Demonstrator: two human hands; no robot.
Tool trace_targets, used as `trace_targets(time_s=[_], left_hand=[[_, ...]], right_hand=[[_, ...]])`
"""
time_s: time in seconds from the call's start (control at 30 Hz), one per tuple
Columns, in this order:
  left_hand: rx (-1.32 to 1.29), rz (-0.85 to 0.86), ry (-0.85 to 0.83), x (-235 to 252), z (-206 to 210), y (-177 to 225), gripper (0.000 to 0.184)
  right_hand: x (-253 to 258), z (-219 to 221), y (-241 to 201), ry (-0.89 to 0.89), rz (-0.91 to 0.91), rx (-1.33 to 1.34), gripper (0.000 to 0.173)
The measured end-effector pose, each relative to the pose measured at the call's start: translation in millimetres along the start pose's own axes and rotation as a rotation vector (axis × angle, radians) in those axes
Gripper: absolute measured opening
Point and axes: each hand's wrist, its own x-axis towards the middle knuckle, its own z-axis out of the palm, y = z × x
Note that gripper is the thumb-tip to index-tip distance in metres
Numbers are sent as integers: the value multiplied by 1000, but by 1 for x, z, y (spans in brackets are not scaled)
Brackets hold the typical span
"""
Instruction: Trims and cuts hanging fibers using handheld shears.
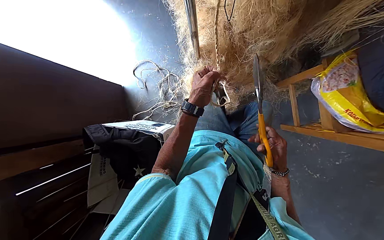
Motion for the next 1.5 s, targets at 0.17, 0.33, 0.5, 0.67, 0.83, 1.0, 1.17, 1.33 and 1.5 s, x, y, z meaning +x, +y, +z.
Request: trace_targets(time_s=[0.17,0.33,0.5,0.67,0.83,1.0,1.17,1.33,1.5], left_hand=[[-54,101,-1,-3,-3,-3,5],[-110,142,-24,-10,3,-1,5],[-154,150,-43,-15,13,0,10],[-253,123,-96,-18,24,-1,8],[-284,116,-73,-17,35,-5,10],[-317,75,-74,-16,39,-8,12],[-340,48,-93,-16,39,-9,12],[-374,21,-75,-15,41,-8,10],[-390,21,-82,-14,43,-9,8]], right_hand=[[-2,4,5,64,14,-204,93],[-1,7,6,72,-7,-360,95],[0,13,8,95,-37,-405,90],[-1,13,8,95,-40,-388,91],[-1,13,9,95,-53,-358,90],[0,16,8,84,-21,-324,91],[2,18,7,94,-5,-293,90],[1,20,6,113,-14,-298,89],[1,24,4,119,-10,-234,79]])
